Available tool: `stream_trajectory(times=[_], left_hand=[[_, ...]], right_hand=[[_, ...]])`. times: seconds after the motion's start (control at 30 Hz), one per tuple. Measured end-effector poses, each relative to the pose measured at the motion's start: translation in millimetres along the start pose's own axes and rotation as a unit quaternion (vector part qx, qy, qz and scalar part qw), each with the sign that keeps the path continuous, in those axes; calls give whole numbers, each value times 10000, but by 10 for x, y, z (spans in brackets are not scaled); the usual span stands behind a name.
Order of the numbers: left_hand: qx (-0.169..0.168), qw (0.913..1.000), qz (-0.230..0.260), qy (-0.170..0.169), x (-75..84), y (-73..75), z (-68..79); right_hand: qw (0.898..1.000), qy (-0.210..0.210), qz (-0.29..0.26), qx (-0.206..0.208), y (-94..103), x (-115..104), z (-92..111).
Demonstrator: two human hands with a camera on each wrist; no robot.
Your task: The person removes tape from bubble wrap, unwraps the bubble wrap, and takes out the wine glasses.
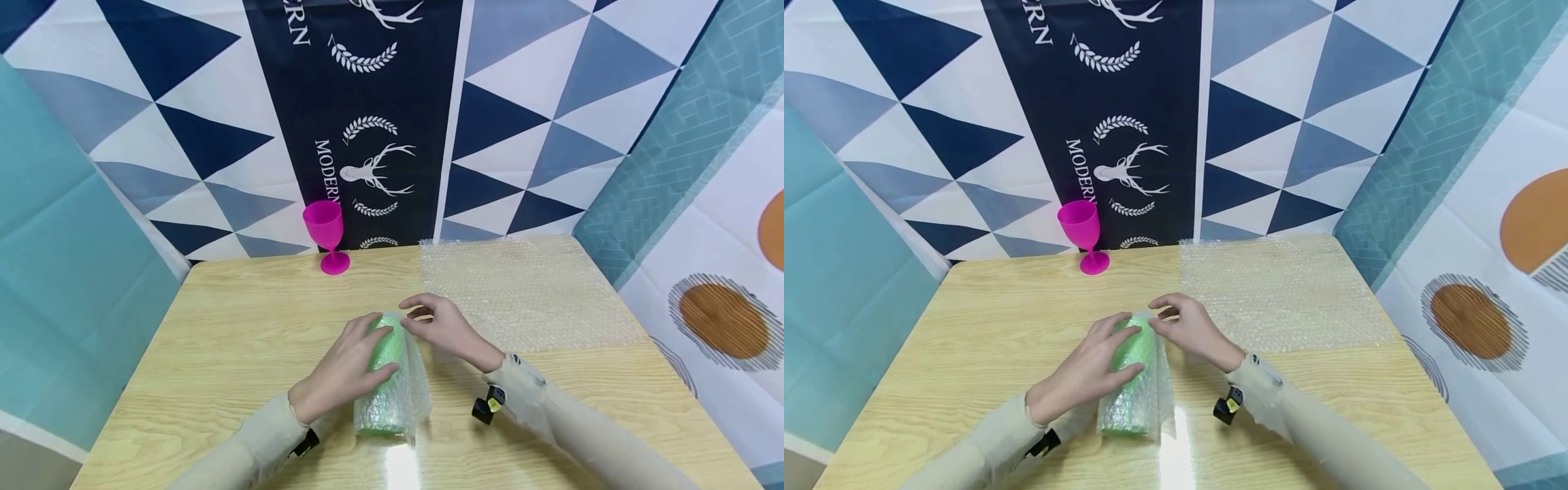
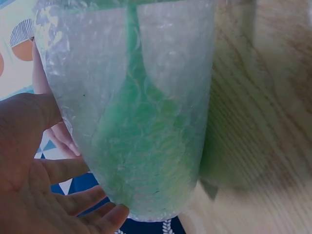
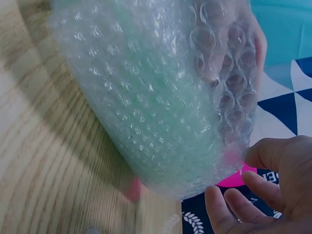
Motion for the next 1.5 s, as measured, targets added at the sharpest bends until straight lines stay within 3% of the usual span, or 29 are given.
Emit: stream_trajectory(times=[0.27,0.63,1.5], left_hand=[[-141,9987,-467,-115,47,-12,-23],[-263,9988,-407,-81,43,-21,-18],[-367,9986,-365,105,-6,-16,3]], right_hand=[[9985,17,545,-94,-10,-61,-104],[9922,-146,1238,-98,44,-4,-183],[9908,-480,1263,48,226,321,-81]])
Point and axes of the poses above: each hand's wrist, its own z-axis away from the middle knuckle, its own y-axis out of the back of the hand, x = y × z, the point moved 10 cm from there along -z, towards the middle knuckle, and after that the axes turned 14 degrees about -x, right-handed, at the moved point
